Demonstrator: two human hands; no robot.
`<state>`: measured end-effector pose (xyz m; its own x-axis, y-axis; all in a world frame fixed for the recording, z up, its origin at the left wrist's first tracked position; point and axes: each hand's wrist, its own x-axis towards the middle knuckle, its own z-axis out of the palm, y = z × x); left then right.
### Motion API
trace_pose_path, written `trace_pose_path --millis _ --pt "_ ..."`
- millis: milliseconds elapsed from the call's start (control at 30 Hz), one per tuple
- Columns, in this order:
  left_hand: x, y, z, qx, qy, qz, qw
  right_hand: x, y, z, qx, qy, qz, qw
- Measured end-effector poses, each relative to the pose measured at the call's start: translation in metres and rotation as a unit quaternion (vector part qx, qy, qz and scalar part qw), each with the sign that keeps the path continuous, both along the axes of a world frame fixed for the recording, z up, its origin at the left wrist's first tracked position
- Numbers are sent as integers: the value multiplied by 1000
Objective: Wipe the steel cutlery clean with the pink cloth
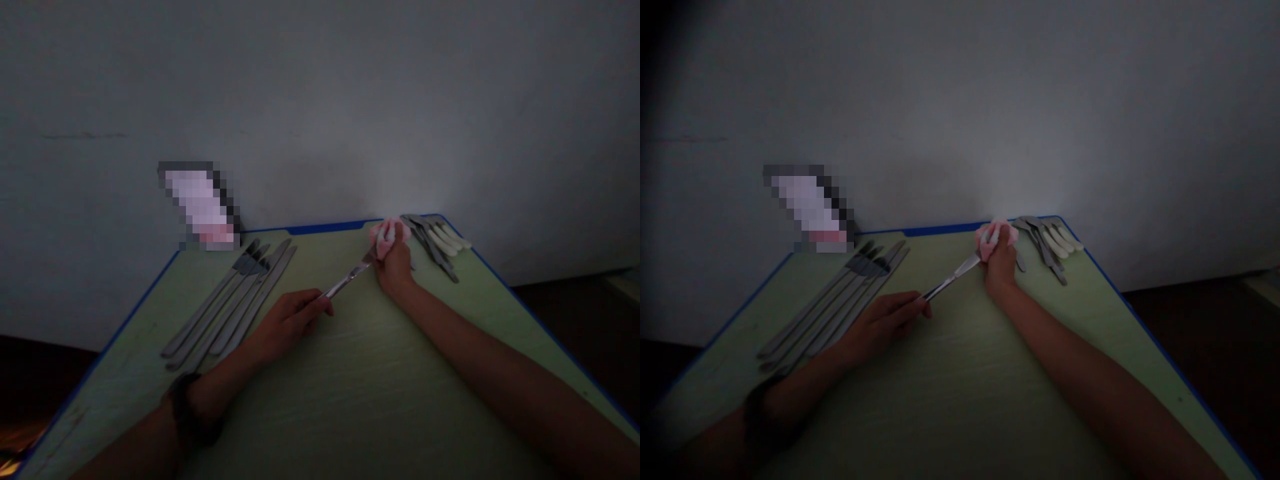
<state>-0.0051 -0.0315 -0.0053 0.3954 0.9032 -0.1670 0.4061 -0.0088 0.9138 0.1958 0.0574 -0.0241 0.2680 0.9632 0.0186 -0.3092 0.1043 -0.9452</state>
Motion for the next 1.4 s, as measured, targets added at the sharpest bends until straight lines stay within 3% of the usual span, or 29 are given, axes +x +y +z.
trace_pose_path --millis 100,300,400,633,767,1000,1167,1400 --pt "2 -1 3 6 14 0 1000 -10 -7 3 -37 16 -44 998" --pt "4 0 5 35 36 10 999 -32 -29 4 -16 -90 80 993" --pt "5 0 7 55 57 4 997 -34 -33 3 -6 -102 94 990" --pt "4 -10 14 135 78 -145 977 -27 -15 1 -5 40 36 999" --pt "5 -9 8 132 77 -107 982 -25 -12 2 -45 46 20 998" --pt "10 -3 6 117 87 -14 989 -37 -37 8 53 -141 106 983" --pt "11 -2 4 110 72 -15 991 -54 -59 10 52 -173 127 975" --pt "9 -2 6 129 86 -23 988 -54 -60 10 73 -150 161 973"
